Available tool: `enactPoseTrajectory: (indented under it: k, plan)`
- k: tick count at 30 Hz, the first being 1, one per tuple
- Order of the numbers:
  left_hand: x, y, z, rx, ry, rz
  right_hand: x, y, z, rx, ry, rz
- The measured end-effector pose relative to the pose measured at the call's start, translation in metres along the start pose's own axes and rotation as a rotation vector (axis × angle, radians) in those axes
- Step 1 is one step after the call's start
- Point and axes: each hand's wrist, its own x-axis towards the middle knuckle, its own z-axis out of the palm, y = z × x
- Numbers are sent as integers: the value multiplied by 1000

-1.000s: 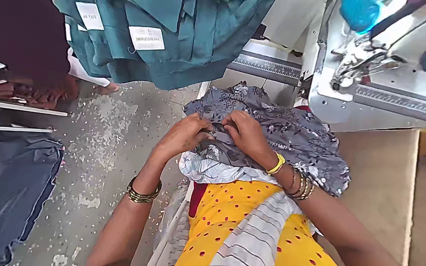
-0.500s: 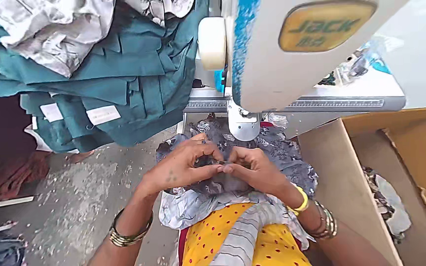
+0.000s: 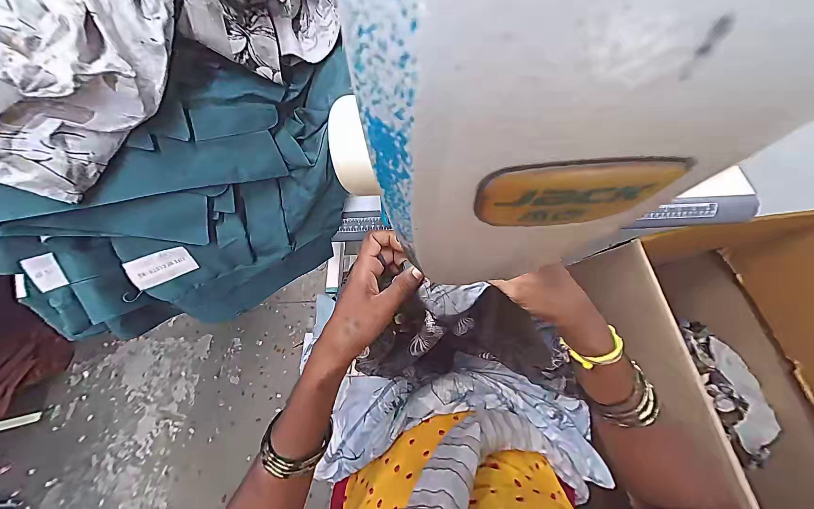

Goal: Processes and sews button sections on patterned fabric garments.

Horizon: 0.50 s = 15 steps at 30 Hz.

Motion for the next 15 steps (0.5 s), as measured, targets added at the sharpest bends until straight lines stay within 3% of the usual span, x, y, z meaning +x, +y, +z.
enactPoseTrajectory:
  k: [15]
  plan:
    - [3, 12, 3, 80, 59, -19, -2, 6, 8, 196, 123, 37]
